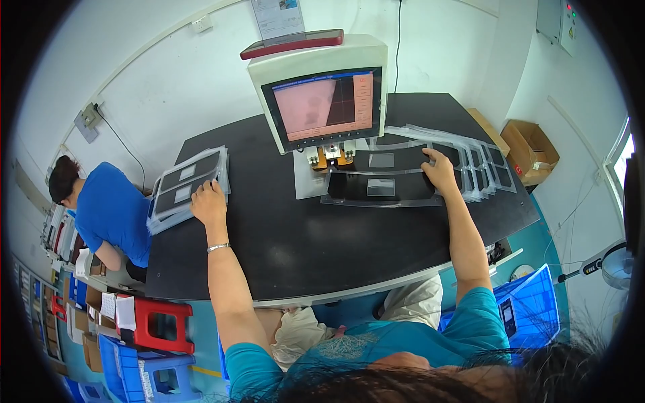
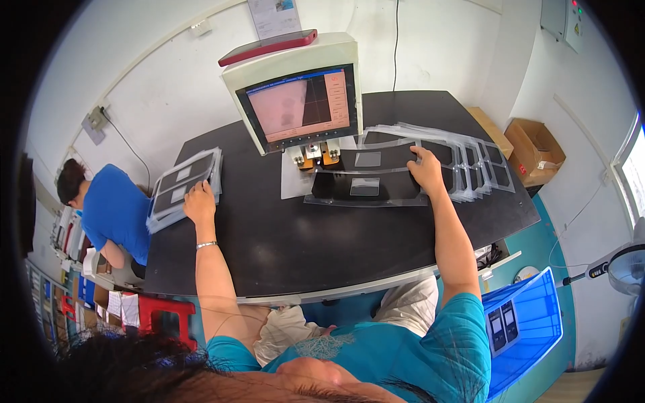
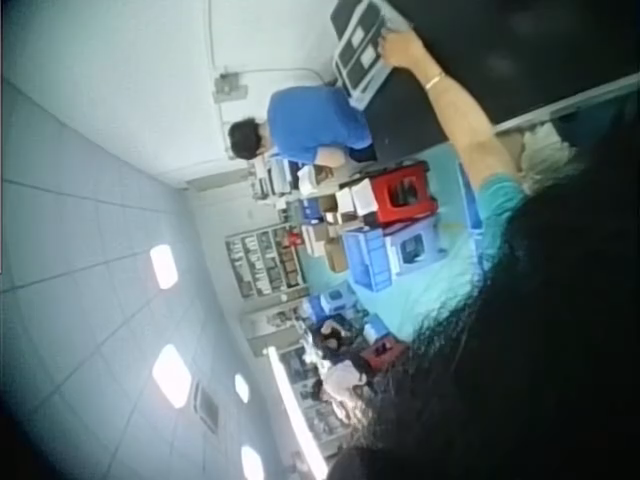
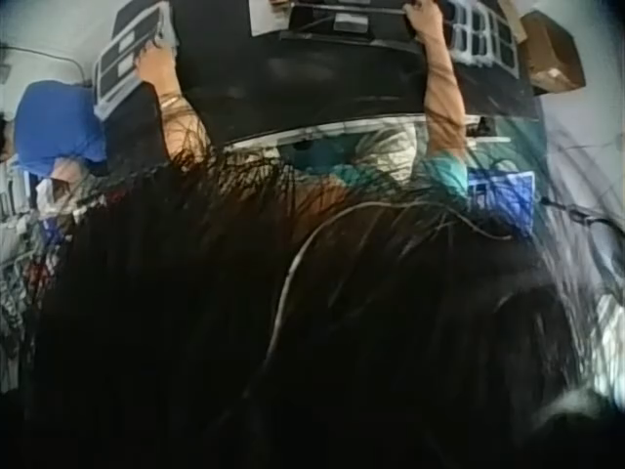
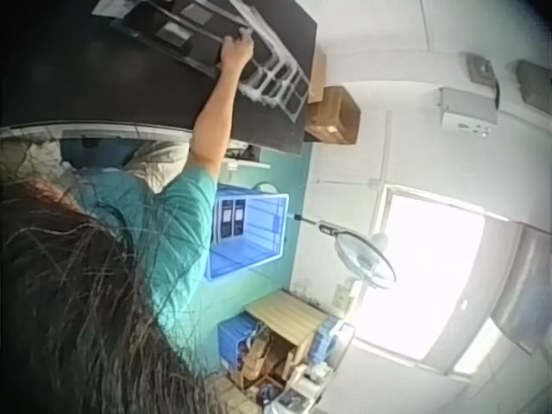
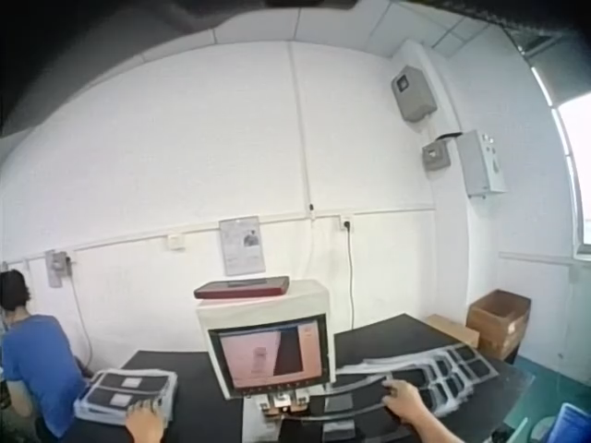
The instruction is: Inspecting small electronic components by placing them under a vision system and checking the monitor.
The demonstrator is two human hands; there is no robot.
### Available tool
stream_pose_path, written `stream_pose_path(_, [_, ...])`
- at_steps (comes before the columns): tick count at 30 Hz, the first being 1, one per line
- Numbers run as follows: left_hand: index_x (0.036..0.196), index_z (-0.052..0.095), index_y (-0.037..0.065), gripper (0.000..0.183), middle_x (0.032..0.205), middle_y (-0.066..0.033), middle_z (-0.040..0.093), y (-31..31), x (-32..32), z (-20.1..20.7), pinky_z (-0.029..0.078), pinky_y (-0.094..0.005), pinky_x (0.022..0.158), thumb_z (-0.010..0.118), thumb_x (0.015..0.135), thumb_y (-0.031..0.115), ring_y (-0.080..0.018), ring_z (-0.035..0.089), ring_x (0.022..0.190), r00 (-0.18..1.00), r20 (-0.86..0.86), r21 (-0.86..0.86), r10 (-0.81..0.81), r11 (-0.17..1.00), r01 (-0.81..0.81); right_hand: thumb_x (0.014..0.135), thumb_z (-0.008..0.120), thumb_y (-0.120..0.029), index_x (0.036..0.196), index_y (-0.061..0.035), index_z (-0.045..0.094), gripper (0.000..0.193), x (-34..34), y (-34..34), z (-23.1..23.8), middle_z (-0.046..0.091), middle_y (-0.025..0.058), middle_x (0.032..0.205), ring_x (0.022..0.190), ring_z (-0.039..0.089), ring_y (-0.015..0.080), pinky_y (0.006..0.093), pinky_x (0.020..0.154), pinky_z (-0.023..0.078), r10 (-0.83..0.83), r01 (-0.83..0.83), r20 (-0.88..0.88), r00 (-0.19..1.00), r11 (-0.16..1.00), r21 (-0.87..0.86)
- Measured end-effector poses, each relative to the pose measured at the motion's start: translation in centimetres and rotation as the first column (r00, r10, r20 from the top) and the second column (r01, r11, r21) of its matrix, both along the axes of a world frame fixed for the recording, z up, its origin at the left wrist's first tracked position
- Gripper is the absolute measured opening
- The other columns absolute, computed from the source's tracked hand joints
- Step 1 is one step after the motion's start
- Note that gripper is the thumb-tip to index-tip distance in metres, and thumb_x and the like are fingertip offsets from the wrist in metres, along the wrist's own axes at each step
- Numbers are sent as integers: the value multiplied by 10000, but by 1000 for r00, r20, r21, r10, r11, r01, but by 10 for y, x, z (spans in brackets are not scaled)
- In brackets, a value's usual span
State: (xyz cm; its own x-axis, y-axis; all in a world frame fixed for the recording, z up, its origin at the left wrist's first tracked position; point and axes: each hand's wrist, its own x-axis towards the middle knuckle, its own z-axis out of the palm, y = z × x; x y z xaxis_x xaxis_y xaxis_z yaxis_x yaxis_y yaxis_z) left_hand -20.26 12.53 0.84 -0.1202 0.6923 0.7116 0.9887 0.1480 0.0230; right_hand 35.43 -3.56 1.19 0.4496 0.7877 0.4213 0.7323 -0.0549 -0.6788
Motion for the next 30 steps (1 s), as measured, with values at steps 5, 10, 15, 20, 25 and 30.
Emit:
stream_pose_path(5, [985,725,114,235,917,-70,733,-5,-15,1,538,-427,694,593,958,306,-287,683,867,997,71,39,-40,999,37,760,659,-115,1247,-25,653,495,-2,0,0,668,194,1221,1147,636,329,392,1001,482,8,-8,3,1000,1000,-7])
stream_pose_path(10, [983,724,101,161,883,-67,720,-18,14,25,524,-427,694,637,922,222,-282,672,840,987,34,120,-156,981,151,764,679,-144,1233,-26,657,484,2,-3,-1,670,206,1189,1147,628,341,404,1010,476,18,-18,-6,1000,1000,0])
stream_pose_path(15, [948,692,30,135,983,-97,709,-38,73,24,531,-434,773,607,879,108,-300,672,881,828,-106,87,-551,824,559,763,678,-148,1229,-25,659,482,0,-2,1,671,208,1185,1144,630,339,403,1005,477,42,-42,-14,999,999,3])
stream_pose_path(20, [1022,663,45,178,1114,-117,701,-67,121,11,577,-369,715,600,856,60,-278,708,884,712,-61,-99,-699,714,693,748,675,-121,1248,-28,653,509,4,1,0,667,194,1219,1137,636,328,391,1002,474,-29,30,-37,999,999,38])
stream_pose_path(25, [1107,696,95,304,1105,-63,705,-88,140,10,557,-370,765,612,824,22,-244,685,932,627,-129,-151,-768,640,753,765,640,-119,1257,-43,642,497,-2,10,-9,647,189,1221,1155,608,343,397,1009,465,-178,169,35,983,971,171])
stream_pose_path(30, [1133,707,103,334,1117,-59,702,-89,140,5,529,-378,808,623,819,28,-238,663,969,602,-136,-212,-787,616,758,770,636,-115,1250,-29,631,487,-2,14,-15,635,202,1208,1132,608,364,414,997,471,-186,166,76,980,962,215])
